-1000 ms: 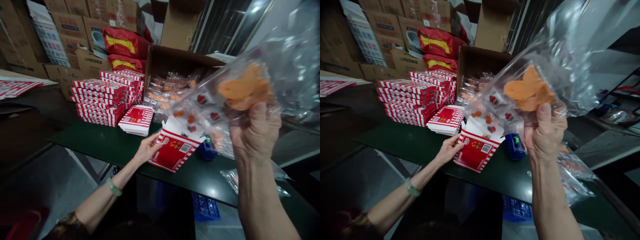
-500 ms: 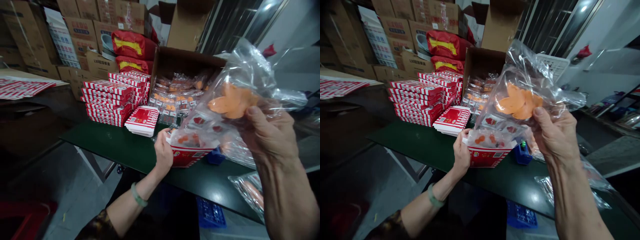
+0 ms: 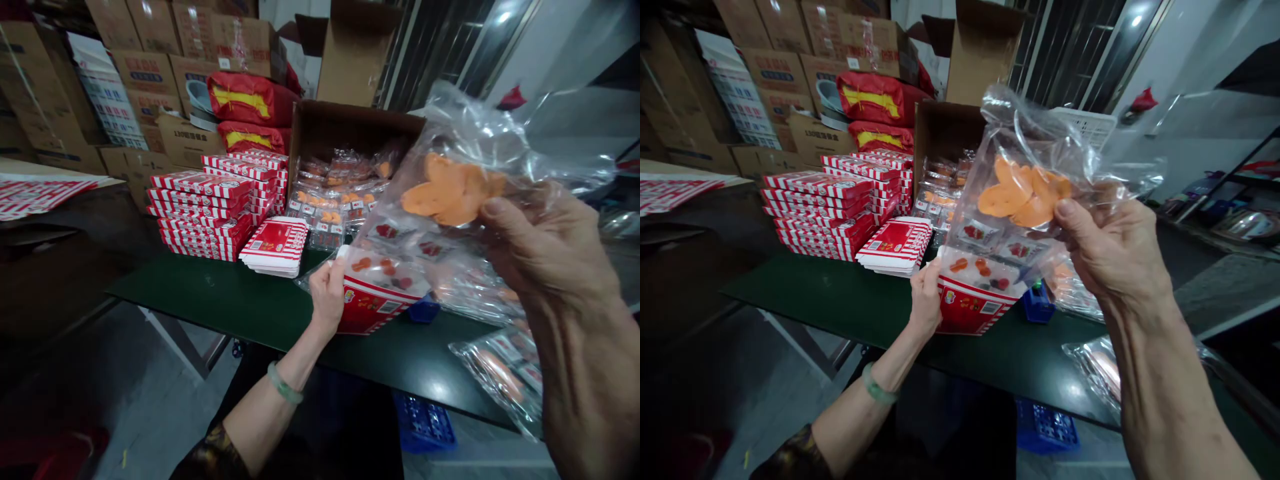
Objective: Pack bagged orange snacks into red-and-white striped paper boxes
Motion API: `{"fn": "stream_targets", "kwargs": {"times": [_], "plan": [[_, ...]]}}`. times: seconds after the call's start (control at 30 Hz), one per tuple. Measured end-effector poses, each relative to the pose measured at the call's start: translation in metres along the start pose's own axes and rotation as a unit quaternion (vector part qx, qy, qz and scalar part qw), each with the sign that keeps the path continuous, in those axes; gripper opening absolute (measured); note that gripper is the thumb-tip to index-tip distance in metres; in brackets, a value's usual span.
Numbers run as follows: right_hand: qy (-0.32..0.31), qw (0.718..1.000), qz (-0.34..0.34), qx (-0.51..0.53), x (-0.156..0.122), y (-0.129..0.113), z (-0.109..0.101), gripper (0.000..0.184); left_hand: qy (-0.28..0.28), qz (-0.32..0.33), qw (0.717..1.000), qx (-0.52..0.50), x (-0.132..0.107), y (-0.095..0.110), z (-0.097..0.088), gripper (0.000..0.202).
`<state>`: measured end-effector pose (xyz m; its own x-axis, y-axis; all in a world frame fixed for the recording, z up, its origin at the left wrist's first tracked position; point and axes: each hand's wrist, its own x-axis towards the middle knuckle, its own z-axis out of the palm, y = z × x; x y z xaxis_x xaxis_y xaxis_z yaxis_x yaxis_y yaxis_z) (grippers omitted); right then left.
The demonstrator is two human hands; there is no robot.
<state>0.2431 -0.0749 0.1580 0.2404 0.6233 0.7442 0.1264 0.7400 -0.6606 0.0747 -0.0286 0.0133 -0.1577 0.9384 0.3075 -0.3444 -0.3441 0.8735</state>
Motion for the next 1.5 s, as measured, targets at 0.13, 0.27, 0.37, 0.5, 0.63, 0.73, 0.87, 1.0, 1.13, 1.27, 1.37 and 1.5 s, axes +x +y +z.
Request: {"fn": "stream_targets", "kwargs": {"times": [0.13,0.27,0.37,0.5,0.63,0.73,0.87,1.0,1.13,1.27,1.37,1.5], "plan": [[-0.038,0.997,0.045,-0.040,0.005,-0.008,0.007,0.029,-0.005,-0.015,1.000,-0.012,0.009,-0.005,-0.003,0.022],[-0.071,0.989,0.097,-0.087,0.007,-0.011,0.013,0.036,-0.018,-0.035,0.999,-0.011,0.015,-0.003,-0.005,0.013],[-0.053,0.987,0.141,-0.058,0.008,-0.002,0.013,0.044,-0.018,-0.036,0.999,0.023,0.016,0.003,-0.001,0.007],[-0.063,0.976,0.210,-0.011,0.003,0.019,0.012,0.048,0.031,-0.011,0.997,0.076,0.012,0.012,0.008,0.008],[-0.124,0.960,0.247,-0.039,-0.011,0.032,0.008,0.033,0.083,0.053,0.995,0.008,0.008,0.016,0.012,0.023],[-0.155,0.954,0.256,-0.039,-0.016,0.025,0.000,0.037,0.081,0.062,0.995,-0.006,0.006,0.015,0.012,0.023],[-0.184,0.960,0.186,-0.099,-0.006,-0.002,-0.007,0.046,0.075,0.068,0.994,0.042,0.006,0.010,0.011,0.016],[-0.220,0.943,0.073,-0.239,0.009,-0.015,-0.004,0.026,0.044,0.050,0.997,0.040,0.006,0.003,0.009,0.008],[-0.320,0.883,0.025,-0.341,0.000,-0.002,0.005,0.016,0.051,0.056,0.997,0.022,0.006,0.003,0.004,0.013],[-0.318,0.766,-0.086,-0.552,-0.034,0.013,0.021,0.011,0.074,0.062,0.995,0.022,0.009,0.005,0.002,0.022],[-0.267,0.712,-0.173,-0.626,-0.052,0.018,0.030,0.016,0.072,0.045,0.996,-0.012,0.012,0.003,0.004,0.023],[-0.263,0.671,-0.232,-0.653,-0.057,0.021,0.037,0.021,0.092,0.046,0.994,-0.039,0.015,0.004,0.010,0.021]]}}
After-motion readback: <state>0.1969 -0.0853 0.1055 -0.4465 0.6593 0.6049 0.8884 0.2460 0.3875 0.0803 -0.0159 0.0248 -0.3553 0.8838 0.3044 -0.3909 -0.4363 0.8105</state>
